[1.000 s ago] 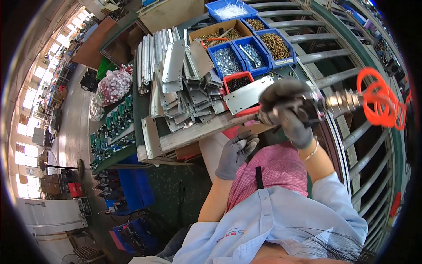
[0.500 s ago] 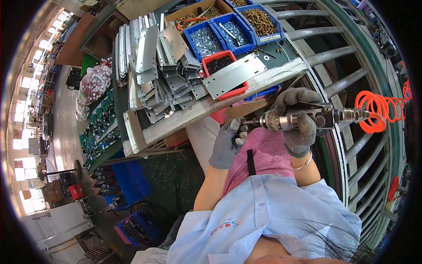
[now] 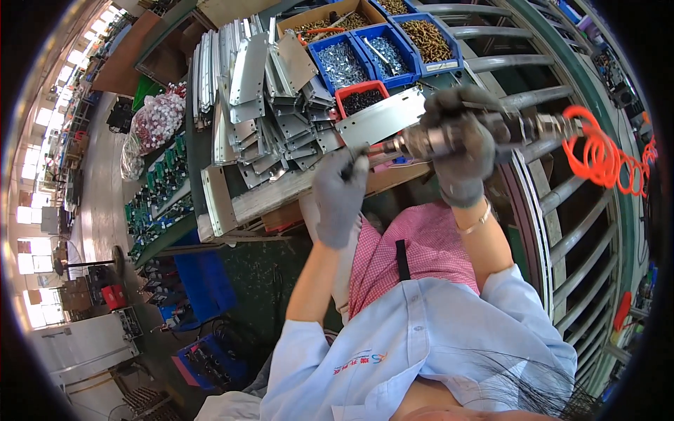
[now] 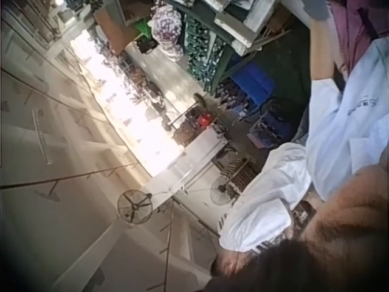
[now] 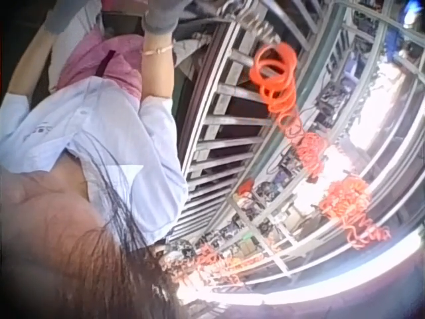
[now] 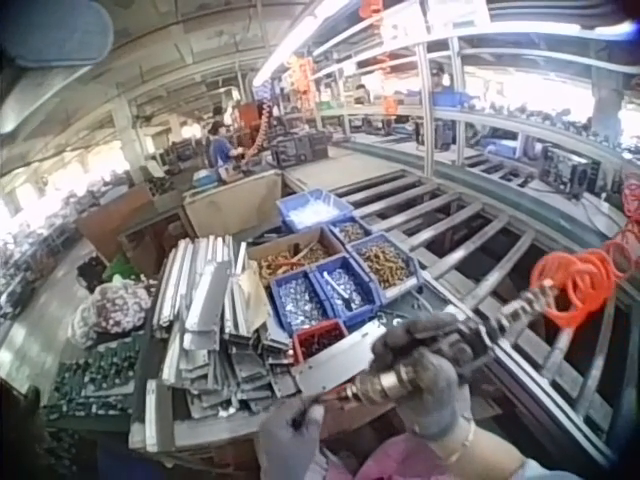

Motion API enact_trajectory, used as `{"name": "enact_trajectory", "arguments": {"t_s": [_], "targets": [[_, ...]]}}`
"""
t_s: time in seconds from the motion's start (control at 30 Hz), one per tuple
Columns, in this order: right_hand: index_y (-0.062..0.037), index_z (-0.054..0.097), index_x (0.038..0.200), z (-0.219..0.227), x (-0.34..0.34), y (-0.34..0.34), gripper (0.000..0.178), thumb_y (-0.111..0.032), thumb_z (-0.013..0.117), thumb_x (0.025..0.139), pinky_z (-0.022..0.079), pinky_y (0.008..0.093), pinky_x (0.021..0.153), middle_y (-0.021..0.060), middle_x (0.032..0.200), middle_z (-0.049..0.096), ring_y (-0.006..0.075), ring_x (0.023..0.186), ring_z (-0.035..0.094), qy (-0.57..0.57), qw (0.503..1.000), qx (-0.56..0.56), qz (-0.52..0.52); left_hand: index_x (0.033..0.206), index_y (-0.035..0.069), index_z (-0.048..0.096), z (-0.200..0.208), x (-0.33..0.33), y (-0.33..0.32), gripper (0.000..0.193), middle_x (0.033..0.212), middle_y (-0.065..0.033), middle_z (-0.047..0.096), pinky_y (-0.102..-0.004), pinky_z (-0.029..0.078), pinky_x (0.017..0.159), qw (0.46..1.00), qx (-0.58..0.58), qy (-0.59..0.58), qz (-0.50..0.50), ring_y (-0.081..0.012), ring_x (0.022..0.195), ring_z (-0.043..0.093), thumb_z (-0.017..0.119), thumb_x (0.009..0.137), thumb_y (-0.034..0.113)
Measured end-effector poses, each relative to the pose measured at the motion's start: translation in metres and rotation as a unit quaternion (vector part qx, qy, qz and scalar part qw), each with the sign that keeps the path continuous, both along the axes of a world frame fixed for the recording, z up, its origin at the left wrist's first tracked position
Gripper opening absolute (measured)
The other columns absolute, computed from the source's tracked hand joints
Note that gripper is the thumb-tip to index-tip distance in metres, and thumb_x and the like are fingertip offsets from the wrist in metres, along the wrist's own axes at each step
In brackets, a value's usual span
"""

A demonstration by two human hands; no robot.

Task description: The person assembles metal components by repeatedly attaching screws to a pneumatic screwdriver and driving them into metal plates.

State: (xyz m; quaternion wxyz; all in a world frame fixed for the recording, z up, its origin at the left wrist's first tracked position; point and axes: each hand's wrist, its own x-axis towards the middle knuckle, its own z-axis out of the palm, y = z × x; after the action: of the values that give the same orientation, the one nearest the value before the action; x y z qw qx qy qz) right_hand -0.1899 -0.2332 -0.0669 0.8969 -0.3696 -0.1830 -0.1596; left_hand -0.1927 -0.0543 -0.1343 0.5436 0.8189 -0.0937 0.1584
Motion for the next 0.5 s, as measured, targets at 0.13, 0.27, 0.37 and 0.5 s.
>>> {"name": "enact_trajectory", "arguments": {"t_s": [0.13, 0.27, 0.37, 0.5], "targets": [[0.0012, 0.053, 0.104, 0.008, 0.05, 0.027, 0.021, -0.003, 0.05, 0.083, 0.054, 0.0322, 0.068, 0.0128, 0.089, 0.061, 0.0189, 0.077, 0.062, -0.009, 0.991, -0.046, -0.127, 0.097, 0.008, 0.069, 0.015, 0.042, 0.017, 0.021, 0.071, -0.0113, 0.06, -0.0321, 0.046, 0.061, 0.994, 0.107, -0.018, -0.006, -0.024, 0.059, 0.053, 0.065, 0.076, 0.011], [0.0021, 0.055, 0.1, 0.0, 0.061, 0.029, 0.019, -0.002, 0.052, 0.081, 0.054, 0.0324, 0.065, 0.0136, 0.086, 0.062, 0.0192, 0.072, 0.062, 0.001, 0.987, -0.099, -0.129, 0.093, 0.008, 0.07, 0.006, 0.053, 0.025, 0.02, 0.077, -0.0136, 0.064, -0.0318, 0.048, 0.062, 0.984, 0.173, -0.028, -0.023, -0.0267, 0.068, 0.062, 0.067, 0.076, 0.018], [0.0015, 0.055, 0.1, -0.004, 0.061, 0.027, 0.019, -0.004, 0.054, 0.082, 0.055, 0.0327, 0.065, 0.0125, 0.087, 0.063, 0.0189, 0.072, 0.063, -0.006, 0.989, -0.081, -0.126, 0.091, 0.006, 0.07, 0.004, 0.051, 0.033, 0.025, 0.074, -0.015, 0.064, -0.0351, 0.048, 0.06, 0.995, 0.062, 0.08, -0.011, -0.0303, 0.068, 0.063, 0.068, 0.077, 0.027], [0.0006, 0.055, 0.101, -0.002, 0.053, 0.033, 0.02, -0.006, 0.055, 0.082, 0.055, 0.0325, 0.065, 0.0126, 0.087, 0.063, 0.019, 0.073, 0.063, -0.007, 0.992, -0.085, -0.095, 0.077, 0.003, 0.065, -0.009, 0.062, 0.037, 0.035, 0.068, -0.0157, 0.062, -0.0388, 0.047, 0.057, 0.987, 0.139, 0.046, 0.072, -0.0341, 0.063, 0.06, 0.068, 0.078, 0.038]]}}
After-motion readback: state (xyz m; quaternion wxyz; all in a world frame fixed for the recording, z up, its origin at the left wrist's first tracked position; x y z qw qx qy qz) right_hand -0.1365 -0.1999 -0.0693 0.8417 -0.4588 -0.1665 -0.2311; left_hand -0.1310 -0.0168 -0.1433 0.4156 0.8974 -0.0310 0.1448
